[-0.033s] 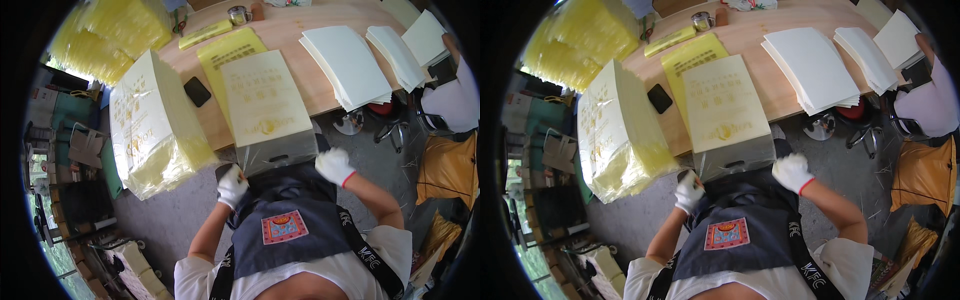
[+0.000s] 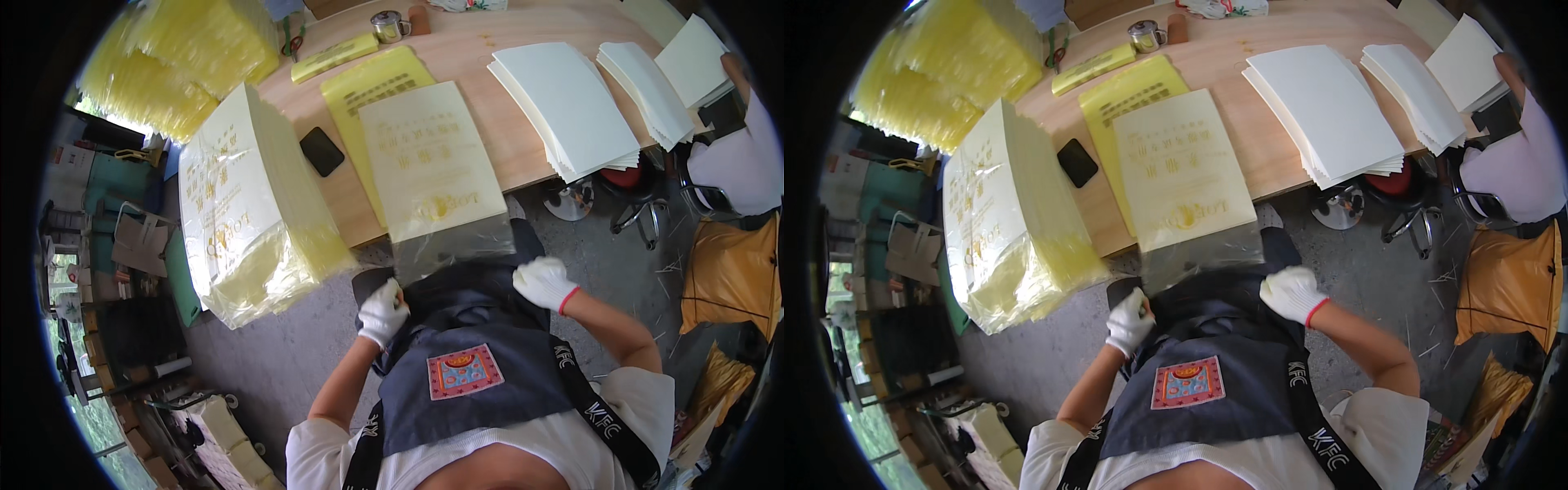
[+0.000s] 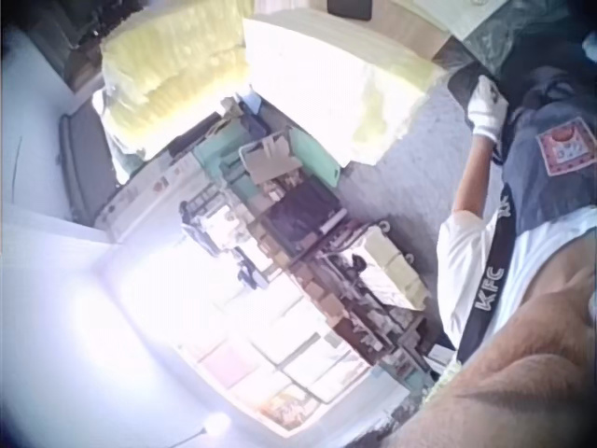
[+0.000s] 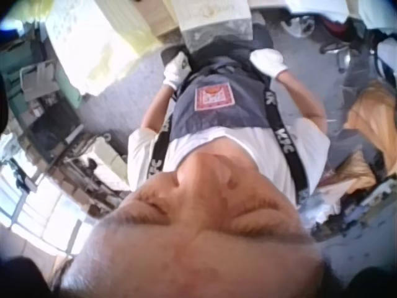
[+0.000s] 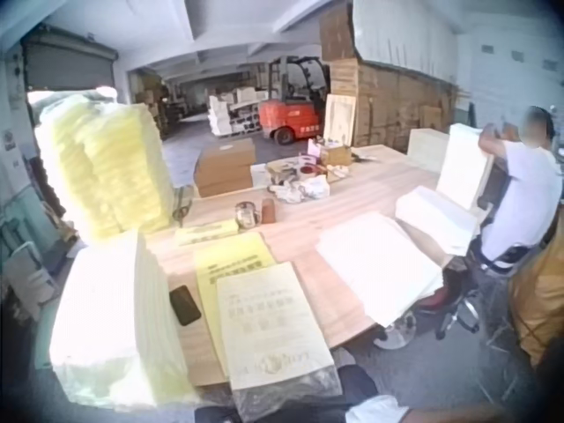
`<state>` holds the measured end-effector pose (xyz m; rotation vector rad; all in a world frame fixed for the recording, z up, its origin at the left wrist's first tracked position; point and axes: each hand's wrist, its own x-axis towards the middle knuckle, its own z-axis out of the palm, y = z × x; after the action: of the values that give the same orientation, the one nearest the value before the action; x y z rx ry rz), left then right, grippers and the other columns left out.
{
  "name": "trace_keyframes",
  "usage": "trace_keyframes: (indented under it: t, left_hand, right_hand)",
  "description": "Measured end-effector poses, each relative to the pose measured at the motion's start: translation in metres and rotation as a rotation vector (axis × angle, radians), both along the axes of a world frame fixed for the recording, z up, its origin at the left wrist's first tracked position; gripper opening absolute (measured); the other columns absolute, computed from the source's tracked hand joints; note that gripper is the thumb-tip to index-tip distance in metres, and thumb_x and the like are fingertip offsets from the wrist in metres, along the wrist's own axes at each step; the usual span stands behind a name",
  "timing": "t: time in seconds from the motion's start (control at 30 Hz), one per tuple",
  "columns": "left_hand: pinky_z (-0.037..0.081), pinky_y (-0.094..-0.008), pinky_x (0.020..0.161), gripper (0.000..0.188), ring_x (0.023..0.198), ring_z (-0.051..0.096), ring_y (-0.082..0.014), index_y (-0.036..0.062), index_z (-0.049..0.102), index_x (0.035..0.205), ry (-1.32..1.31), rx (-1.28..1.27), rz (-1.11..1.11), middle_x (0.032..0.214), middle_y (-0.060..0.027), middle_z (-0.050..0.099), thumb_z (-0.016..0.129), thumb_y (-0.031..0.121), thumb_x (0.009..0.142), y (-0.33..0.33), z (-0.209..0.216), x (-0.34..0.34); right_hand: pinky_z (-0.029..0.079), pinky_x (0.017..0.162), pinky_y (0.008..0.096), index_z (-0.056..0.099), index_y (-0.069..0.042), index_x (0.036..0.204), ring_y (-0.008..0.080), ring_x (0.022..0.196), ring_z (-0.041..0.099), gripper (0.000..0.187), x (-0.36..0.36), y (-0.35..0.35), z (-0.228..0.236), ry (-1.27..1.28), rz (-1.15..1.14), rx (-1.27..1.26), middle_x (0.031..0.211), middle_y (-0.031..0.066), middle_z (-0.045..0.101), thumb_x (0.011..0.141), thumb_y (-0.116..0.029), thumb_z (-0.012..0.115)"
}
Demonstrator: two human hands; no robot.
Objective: The person repeatedly picks up a white book from a stack, places it into a yellow plastic sleeve, and sets the packaged book aside. The process is repeated continuously with identical items.
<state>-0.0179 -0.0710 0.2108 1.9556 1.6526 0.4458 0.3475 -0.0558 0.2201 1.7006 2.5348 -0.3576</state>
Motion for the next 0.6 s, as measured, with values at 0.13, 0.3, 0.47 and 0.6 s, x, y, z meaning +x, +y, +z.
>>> trace_keyframes:
  t: [0.13, 0.3, 0.47, 0.6]
  left_hand:
    - [0.047, -0.0318, 0.055, 0.011, 0.06, 0.057, -0.016, 0.0069, 0.053, 0.093, -0.653, -0.116, 0.462, 0.071, -0.002, 0.055, 0.063, 0.009, 0.087, -0.012, -0.061, -0.023]
    - [0.048, -0.0349, 0.084, 0.045, 0.092, 0.062, -0.0195, -0.0007, 0.063, 0.113, -0.844, -0.347, 0.64, 0.104, -0.0084, 0.067, 0.059, 0.04, 0.095, 0.067, -0.104, -0.004]
    - [0.048, -0.0364, 0.063, 0.012, 0.073, 0.06, -0.0357, 0.0046, 0.06, 0.09, -0.311, 0.223, 0.135, 0.077, -0.0177, 0.059, 0.063, 0.016, 0.089, 0.089, 0.118, 0.029]
    - [0.048, -0.0395, 0.059, 0.014, 0.066, 0.058, -0.0317, 0.0088, 0.059, 0.081, -0.026, 0.7, 0.121, 0.074, -0.0111, 0.058, 0.069, 0.004, 0.073, 0.055, 0.2, -0.026]
  right_hand:
    - [0.049, 0.063, 0.0511, 0.067, -0.01, 0.077, 0.0374, 0.069, 0.065, 0.039, 0.023, 0.03, -0.001, 0.241, -0.29, 0.005, 0.075, 0.0205, 0.066, 0.092, -0.036, 0.044]
    - [0.048, 0.054, 0.0303, 0.061, -0.007, 0.111, 0.0144, 0.062, 0.062, 0.037, -0.025, 0.109, -0.038, 1.108, -0.797, -0.512, 0.08, 0.0072, 0.067, 0.096, -0.04, 0.056]
    - [0.048, 0.098, 0.0378, 0.047, -0.001, 0.135, 0.0208, 0.118, 0.056, 0.044, -0.088, 0.095, -0.066, 1.73, -0.465, -1.04, 0.132, 0.0158, 0.055, 0.095, -0.016, 0.058]
    - [0.054, 0.063, 0.0252, 0.056, -0.002, 0.12, 0.0117, 0.075, 0.064, 0.032, -0.181, 0.125, -0.02, 1.816, -0.25, -1.216, 0.097, 0.0086, 0.066, 0.096, -0.022, 0.06]
